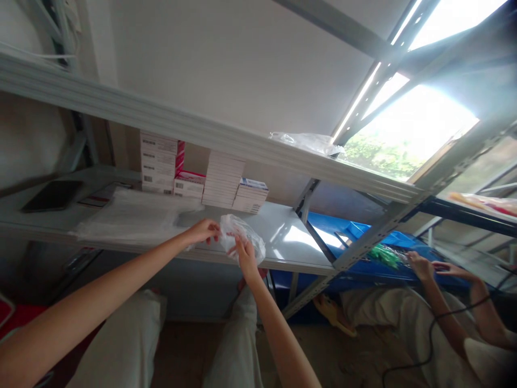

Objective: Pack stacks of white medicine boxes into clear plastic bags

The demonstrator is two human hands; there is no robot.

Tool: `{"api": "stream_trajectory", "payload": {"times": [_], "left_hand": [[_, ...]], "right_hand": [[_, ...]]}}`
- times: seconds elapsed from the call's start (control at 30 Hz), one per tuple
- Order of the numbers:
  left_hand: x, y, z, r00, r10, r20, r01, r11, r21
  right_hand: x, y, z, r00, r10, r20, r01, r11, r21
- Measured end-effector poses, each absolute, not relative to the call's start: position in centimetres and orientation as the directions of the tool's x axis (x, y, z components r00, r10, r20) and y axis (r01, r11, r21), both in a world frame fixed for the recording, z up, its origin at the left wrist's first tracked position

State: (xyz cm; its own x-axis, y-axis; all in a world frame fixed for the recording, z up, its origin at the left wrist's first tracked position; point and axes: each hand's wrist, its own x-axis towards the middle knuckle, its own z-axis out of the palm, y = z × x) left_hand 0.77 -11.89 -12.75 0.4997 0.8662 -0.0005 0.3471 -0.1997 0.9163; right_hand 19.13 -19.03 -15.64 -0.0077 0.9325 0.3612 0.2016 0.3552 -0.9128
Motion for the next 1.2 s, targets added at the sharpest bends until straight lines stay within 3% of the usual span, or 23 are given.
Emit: {"api": "stream_trajectory", "payload": {"times": [0.1,0.2,0.37,0.6,0.73,0.83,0.93,1.03,1.2], "left_hand": [[0.5,-12.1,-12.6,0.497,0.868,-0.002,0.351,-0.200,0.915],[0.5,-12.2,-12.6,0.491,0.871,-0.005,0.374,-0.206,0.904],[0.7,-12.3,-12.5,0.468,0.884,-0.002,0.369,-0.193,0.909],[-0.6,-11.6,-12.4,0.393,0.919,-0.020,0.402,-0.153,0.903],[-1.7,-11.7,-11.7,0.373,0.927,-0.024,0.388,-0.133,0.912],[-2.1,-11.9,-11.0,0.397,0.918,-0.002,0.358,-0.153,0.921],[-2.4,-11.7,-10.5,0.389,0.921,0.035,0.314,-0.168,0.935],[-2.6,-11.2,-10.4,0.291,0.950,0.117,0.277,-0.200,0.940],[-2.6,-10.5,-10.2,0.200,0.957,0.210,0.284,-0.261,0.922]], "right_hand": [[19.4,-19.2,-15.6,0.084,0.932,0.354,0.247,0.324,-0.913],[19.8,-19.4,-14.2,0.150,0.927,0.344,0.188,0.315,-0.930],[20.5,-19.4,-10.4,0.168,0.920,0.354,-0.043,0.365,-0.930],[23.9,-18.2,-8.3,0.480,0.819,0.315,-0.422,0.530,-0.735],[26.4,-18.5,-8.0,0.400,0.881,0.252,-0.525,0.445,-0.726],[27.6,-19.1,-7.8,0.208,0.944,0.258,-0.414,0.323,-0.851],[28.3,-19.4,-7.6,0.038,0.967,0.251,-0.124,0.254,-0.959],[28.6,-19.2,-7.4,0.027,0.963,0.269,0.140,0.263,-0.955],[27.4,-19.4,-7.0,0.036,0.942,0.334,0.350,0.302,-0.887]]}}
